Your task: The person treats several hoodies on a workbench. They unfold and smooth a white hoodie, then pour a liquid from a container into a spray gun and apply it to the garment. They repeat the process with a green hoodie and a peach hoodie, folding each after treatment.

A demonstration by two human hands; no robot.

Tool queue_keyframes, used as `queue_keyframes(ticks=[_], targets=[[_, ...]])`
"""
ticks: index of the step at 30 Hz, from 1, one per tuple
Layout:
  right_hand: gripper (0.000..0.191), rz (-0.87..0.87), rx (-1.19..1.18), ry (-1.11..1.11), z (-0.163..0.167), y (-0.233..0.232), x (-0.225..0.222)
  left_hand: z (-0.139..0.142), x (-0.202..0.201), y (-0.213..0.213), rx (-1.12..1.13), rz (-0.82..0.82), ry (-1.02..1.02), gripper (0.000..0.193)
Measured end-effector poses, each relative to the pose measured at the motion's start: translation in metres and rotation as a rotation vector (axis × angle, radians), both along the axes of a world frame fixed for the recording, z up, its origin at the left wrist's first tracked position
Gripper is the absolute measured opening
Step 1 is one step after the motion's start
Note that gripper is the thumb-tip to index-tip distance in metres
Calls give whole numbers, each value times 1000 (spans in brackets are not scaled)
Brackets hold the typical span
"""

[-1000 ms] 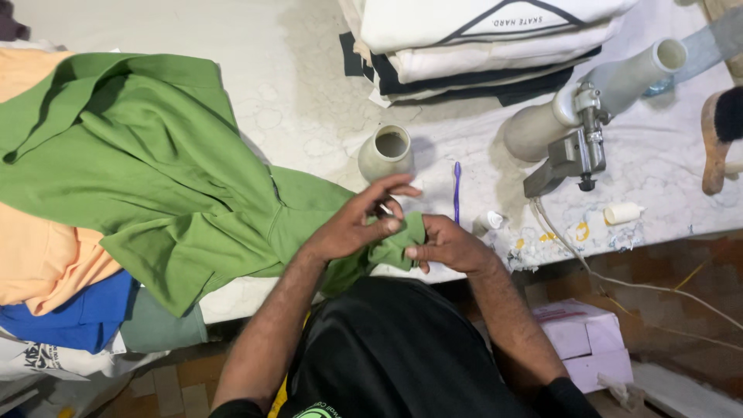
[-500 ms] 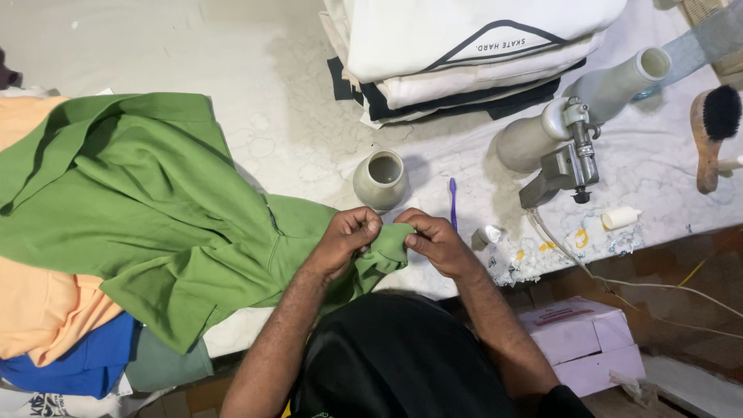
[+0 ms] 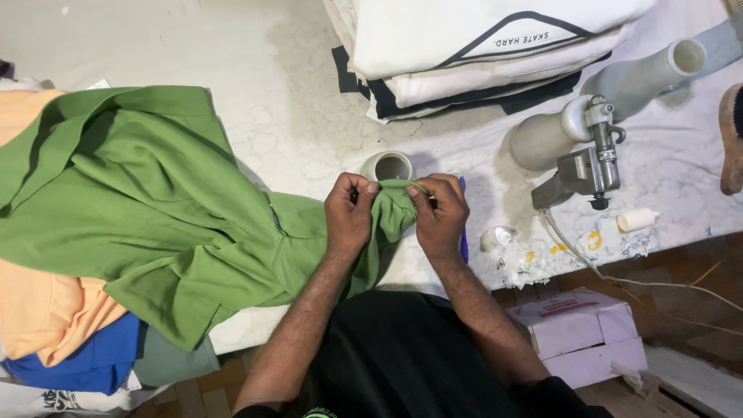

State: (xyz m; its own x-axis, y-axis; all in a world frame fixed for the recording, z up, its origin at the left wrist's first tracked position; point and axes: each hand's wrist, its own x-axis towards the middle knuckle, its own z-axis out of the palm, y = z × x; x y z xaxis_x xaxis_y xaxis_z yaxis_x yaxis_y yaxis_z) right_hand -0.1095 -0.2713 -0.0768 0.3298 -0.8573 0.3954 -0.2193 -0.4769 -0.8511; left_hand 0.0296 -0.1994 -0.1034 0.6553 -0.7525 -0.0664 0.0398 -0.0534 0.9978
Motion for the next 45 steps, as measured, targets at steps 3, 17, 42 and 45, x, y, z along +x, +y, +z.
queue_keyframes(ticks=[3, 17, 42, 45], targets=[[12, 4, -147, 32, -2, -11, 5, 4, 1, -8, -24, 30, -50, 14], [10, 173, 410, -334, -42, -53, 26, -37, 34, -40, -185, -14, 149, 24], [13, 64, 805, 108, -34, -90, 43, 2, 40, -73, 435, 71, 359, 31], [10, 109, 762, 100, -28, -88, 41, 7, 37, -71, 422, 66, 320, 33]])
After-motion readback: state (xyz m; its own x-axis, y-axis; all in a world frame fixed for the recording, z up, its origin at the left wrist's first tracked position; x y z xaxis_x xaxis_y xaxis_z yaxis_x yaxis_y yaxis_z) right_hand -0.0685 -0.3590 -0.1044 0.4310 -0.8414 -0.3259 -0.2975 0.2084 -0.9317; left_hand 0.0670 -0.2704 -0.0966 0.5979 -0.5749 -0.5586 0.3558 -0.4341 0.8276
